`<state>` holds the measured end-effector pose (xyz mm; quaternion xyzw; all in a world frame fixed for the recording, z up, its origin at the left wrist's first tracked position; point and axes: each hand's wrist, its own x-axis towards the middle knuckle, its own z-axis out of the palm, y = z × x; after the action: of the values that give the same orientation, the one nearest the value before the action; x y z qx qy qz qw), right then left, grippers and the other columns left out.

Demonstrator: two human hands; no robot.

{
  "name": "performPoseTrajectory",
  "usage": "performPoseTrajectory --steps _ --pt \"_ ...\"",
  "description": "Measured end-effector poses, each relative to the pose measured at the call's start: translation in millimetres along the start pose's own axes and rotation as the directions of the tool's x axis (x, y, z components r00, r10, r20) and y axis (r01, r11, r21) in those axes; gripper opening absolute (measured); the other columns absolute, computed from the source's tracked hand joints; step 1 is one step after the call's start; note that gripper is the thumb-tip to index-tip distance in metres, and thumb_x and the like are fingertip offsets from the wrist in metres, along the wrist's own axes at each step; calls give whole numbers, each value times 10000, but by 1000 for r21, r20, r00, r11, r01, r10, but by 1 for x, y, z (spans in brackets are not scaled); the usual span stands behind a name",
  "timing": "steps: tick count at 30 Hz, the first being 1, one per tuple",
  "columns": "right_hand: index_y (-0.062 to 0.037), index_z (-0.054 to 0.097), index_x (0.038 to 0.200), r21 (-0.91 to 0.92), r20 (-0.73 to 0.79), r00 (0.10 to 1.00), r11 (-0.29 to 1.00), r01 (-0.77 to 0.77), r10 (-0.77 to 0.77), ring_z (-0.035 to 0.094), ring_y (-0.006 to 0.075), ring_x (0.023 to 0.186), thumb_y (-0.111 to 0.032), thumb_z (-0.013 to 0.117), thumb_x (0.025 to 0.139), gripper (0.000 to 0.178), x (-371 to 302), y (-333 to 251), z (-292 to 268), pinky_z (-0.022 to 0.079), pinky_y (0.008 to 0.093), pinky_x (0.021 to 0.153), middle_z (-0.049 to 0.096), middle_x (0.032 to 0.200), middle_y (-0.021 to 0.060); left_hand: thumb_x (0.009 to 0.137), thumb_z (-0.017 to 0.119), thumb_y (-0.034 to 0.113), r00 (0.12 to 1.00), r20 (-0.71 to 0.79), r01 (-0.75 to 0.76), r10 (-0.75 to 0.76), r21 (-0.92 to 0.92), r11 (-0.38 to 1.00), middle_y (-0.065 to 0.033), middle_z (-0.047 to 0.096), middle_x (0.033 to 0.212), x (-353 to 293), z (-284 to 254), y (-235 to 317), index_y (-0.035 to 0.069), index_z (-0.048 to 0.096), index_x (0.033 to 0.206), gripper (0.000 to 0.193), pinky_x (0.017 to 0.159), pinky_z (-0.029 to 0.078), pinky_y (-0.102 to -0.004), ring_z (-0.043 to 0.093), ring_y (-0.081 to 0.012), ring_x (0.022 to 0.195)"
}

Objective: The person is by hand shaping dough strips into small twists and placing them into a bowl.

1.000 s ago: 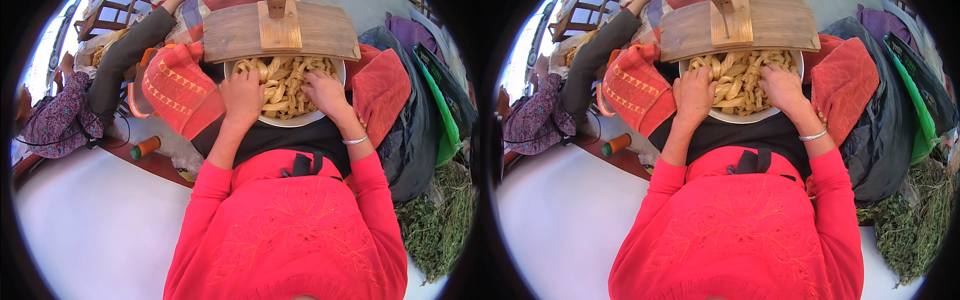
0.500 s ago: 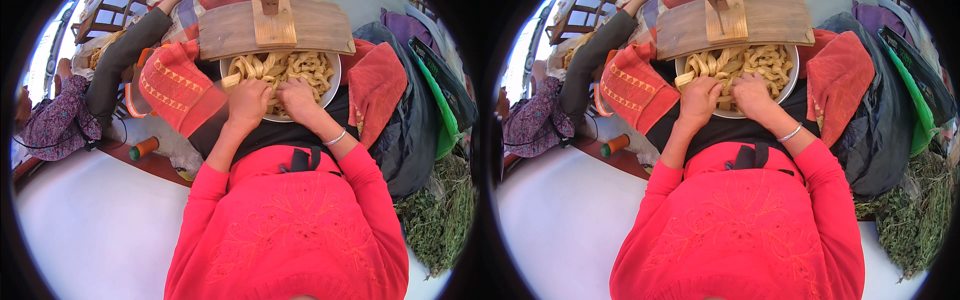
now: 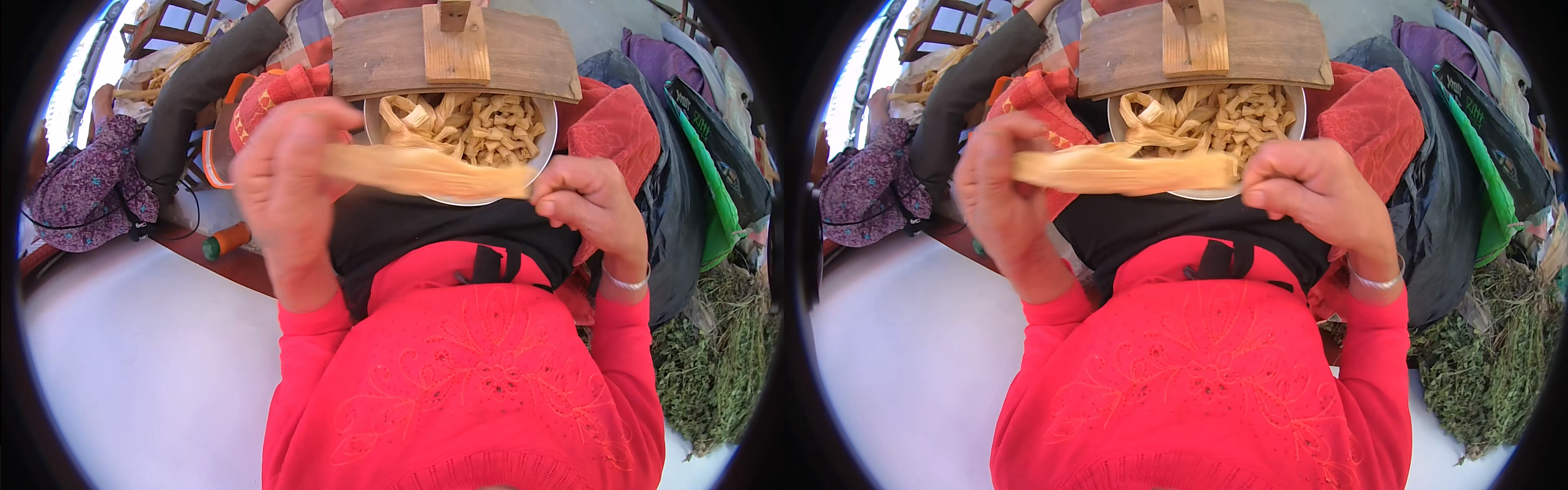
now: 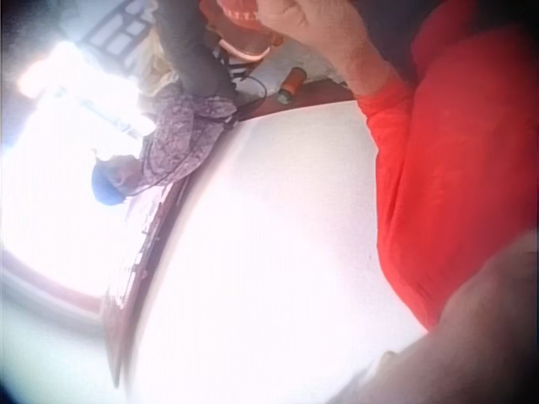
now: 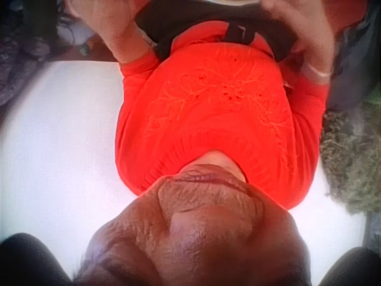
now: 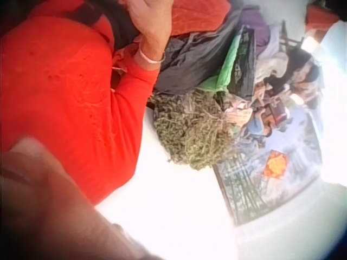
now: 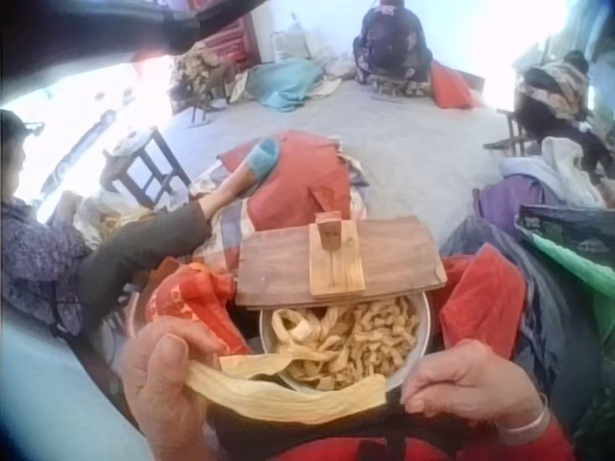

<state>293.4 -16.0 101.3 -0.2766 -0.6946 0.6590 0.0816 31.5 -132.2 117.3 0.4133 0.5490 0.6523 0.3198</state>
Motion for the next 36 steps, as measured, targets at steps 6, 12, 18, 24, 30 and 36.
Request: performPoseTrajectory --steps 6,12,18,24,30,36 --pt "9 626 1091 -229 -349 885 944 236 -306 628 187 897 -60 689 789 316 -4 20 26 493 277 799 649 986 104 947 534 135 985 7 168 -170 123 978 18 576 730 -18 -5 -20 -6 651 889 193 512 335 -187 452 -26 592" --pt "-38 577 1089 -285 -179 898 895 343 -402 575 267 925 -211 810 687 496 47 36 69 459 338 811 602 1009 129 933 585 133 955 244 167 -169 28 986 -22 591 729 -23 27 -22 -25 634 900 168 570 409 -228 513 -81 637" --pt "-5 600 864 -453 -109 966 877 161 -233 538 262 571 -204 771 746 287 16 35 46 419 313 536 543 678 112 908 603 133 964 240 -19 -115 495 869 -105 605 727 -24 5 -33 -25 631 904 161 573 436 -260 557 -189 598" --pt "-21 590 847 -578 -181 904 786 221 -388 573 317 598 -260 728 783 283 2 30 47 427 367 512 546 661 135 902 594 122 846 529 -480 68 701 528 -83 606 851 -16 11 -48 -6 621 1029 183 671 455 -271 563 -106 768" --pt "-29 629 879 -398 -212 867 850 344 -450 542 203 531 -272 658 864 245 5 30 43 404 320 488 562 652 96 917 558 116 733 660 112 -163 119 987 -63 596 869 -23 45 -48 -29 549 1169 291 684 474 -295 579 -139 793" --pt "-26 618 792 224 -464 884 973 55 56 409 25 574 -220 537 952 264 19 51 28 329 206 498 493 651 -58 941 525 109 577 714 339 -397 233 912 -31 553 766 -16 53 -62 -43 546 1139 251 650 450 -275 552 -142 718"
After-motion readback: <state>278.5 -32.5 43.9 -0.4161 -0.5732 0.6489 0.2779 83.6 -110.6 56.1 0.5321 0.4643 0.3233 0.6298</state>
